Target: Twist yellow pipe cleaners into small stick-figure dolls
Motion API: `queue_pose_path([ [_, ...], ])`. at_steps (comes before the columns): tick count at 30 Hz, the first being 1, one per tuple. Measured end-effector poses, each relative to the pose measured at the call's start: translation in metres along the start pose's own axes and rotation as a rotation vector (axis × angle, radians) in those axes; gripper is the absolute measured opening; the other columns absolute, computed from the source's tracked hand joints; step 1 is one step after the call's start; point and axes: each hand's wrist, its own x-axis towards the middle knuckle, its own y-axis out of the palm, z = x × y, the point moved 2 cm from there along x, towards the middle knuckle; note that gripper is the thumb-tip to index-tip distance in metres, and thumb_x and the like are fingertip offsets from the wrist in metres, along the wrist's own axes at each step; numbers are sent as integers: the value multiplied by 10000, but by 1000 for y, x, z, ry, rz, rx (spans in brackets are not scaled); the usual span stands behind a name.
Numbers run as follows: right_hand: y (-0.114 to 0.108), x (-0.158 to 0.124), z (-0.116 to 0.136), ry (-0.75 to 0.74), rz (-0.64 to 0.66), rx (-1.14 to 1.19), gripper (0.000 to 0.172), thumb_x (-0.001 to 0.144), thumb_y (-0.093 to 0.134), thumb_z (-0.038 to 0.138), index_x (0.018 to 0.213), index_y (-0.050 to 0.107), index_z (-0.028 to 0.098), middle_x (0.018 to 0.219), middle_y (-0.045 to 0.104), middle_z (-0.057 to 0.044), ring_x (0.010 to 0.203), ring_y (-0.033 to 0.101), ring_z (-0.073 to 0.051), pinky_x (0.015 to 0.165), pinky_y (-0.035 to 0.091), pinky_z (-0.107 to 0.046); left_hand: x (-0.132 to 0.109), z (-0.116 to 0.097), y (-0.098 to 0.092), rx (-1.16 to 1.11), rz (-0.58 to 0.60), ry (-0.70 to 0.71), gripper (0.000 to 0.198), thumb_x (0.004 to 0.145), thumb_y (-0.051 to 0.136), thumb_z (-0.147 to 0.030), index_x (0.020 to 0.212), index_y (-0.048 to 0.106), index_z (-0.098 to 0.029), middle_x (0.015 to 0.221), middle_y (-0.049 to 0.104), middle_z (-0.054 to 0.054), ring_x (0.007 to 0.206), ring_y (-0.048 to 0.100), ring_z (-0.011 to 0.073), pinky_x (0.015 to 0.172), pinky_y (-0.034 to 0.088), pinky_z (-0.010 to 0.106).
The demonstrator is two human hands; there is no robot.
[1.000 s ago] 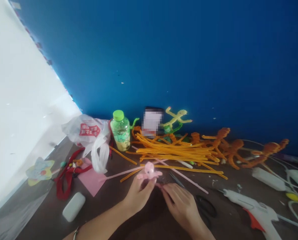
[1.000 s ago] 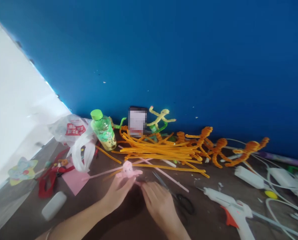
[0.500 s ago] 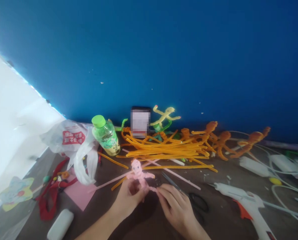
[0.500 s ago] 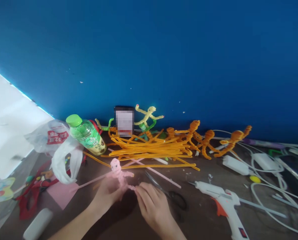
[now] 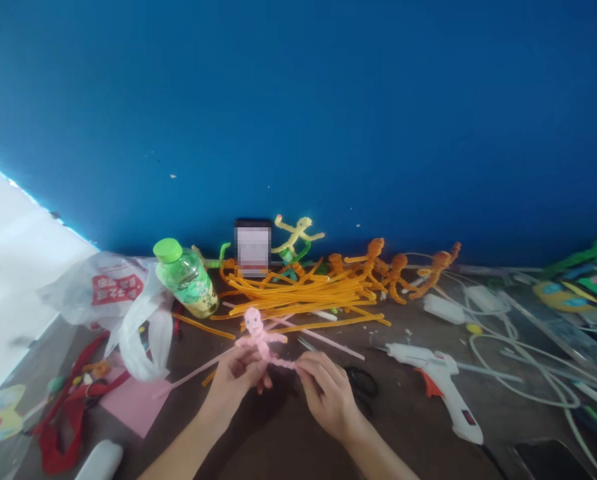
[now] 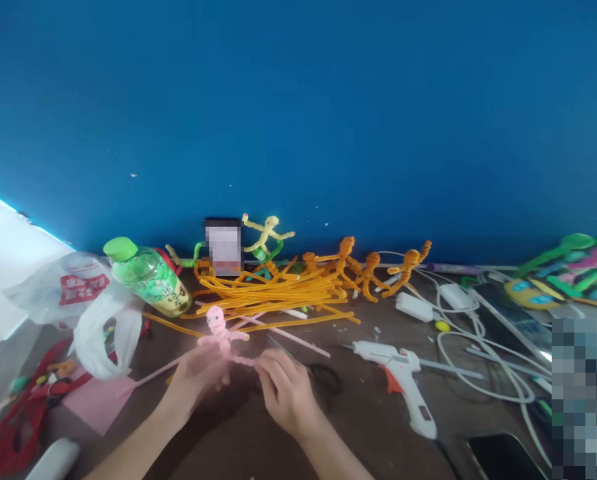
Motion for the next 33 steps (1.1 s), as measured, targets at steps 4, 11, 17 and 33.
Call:
queue_pose_path([
  [4, -1, 3, 0, 16, 12, 3, 168, 804, 455, 60, 881, 551, 174, 805, 592, -72, 778, 581, -163, 684, 495, -279, 1, -1, 2, -42, 85, 23, 295, 678, 670, -341, 858, 652, -108, 593, 607, 47, 499, 528, 98, 476, 413, 202],
  [11, -1, 6, 0, 74, -52, -18, 210, 835, 411, 102, 951, 566, 182, 883, 610, -92, 853, 588, -177, 721, 499, -291, -3, -2, 6, -125, 137, 5, 373, 678, 673, -314, 1003, 614, -140, 840, 626, 96, 669, 592, 160, 552, 451, 246],
  [17, -7, 10, -1, 214, -183, 30, 192, 855, 414, 171, 982, 559, 177, 793, 627, -59, 684, 600, -149, 653, 502, -274, -4, -13, 14, -4, 228, 64, 439, 707, 630, -393, 1059, 592, -133, 641, 561, 35, 512, 489, 92, 428, 351, 184],
  [33, 7, 11, 5, 591, -208, 483, 190, 765, 592, 344, 835, 630, 172, 727, 667, -41, 608, 637, -156, 562, 556, -262, -3, -3, 7, -182, 108, 114, 550, 674, 671, -376, 1151, 470, -191, 920, 651, 86, 755, 637, 179, 689, 499, 302],
])
